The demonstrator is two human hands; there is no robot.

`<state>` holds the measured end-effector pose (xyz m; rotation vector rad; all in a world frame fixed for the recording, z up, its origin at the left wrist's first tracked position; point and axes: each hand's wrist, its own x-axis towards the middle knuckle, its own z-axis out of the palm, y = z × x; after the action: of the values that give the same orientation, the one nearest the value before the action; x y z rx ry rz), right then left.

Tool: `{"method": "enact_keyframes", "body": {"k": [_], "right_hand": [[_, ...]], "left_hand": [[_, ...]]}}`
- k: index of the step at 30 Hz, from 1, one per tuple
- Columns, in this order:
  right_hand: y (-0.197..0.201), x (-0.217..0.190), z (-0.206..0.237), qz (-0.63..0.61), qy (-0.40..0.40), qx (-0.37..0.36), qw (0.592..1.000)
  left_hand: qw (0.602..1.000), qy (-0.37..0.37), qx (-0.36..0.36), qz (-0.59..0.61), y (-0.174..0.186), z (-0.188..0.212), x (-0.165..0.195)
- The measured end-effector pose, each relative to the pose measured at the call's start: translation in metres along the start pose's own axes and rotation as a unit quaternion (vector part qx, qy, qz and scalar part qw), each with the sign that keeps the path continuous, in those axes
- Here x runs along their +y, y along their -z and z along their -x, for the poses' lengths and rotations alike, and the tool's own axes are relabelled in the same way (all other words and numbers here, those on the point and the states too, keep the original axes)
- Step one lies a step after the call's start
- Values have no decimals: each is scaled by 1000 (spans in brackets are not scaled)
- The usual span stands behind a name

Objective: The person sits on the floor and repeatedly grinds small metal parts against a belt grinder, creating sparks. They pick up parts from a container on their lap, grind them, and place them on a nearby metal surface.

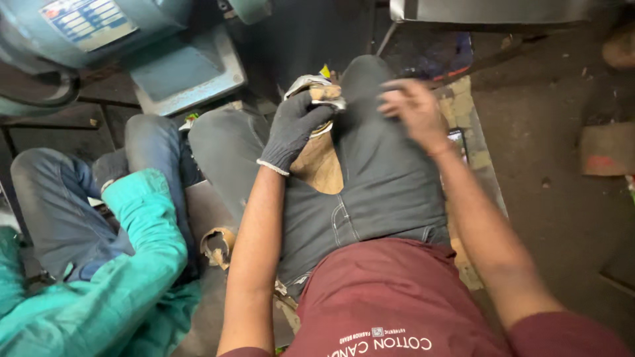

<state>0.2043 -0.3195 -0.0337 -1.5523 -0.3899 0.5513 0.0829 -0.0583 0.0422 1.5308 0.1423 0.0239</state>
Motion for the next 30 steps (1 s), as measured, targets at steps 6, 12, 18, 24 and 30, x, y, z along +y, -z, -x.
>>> {"method": "enact_keyframes", "body": {"k": [6, 12, 18, 24, 30], "right_hand": [[-95, 8, -13, -64, 7, -61, 996], [-81, 30, -12, -222, 5, -110, 969], [-87, 26, -15, -166, -19, -44, 985], [-89, 14, -13, -27, 18, -33, 999], [0, -17, 5, 199, 153, -23, 968]], "left_hand": [[995, 55, 80, -31, -2, -1, -3], [993, 79, 64, -53, -7, -3, 0], [979, 138, 97, -113, -11, -7, -7], [982, 121, 102, -98, -7, -6, -5], [992, 117, 42, 28, -11, -7, 7]]}}
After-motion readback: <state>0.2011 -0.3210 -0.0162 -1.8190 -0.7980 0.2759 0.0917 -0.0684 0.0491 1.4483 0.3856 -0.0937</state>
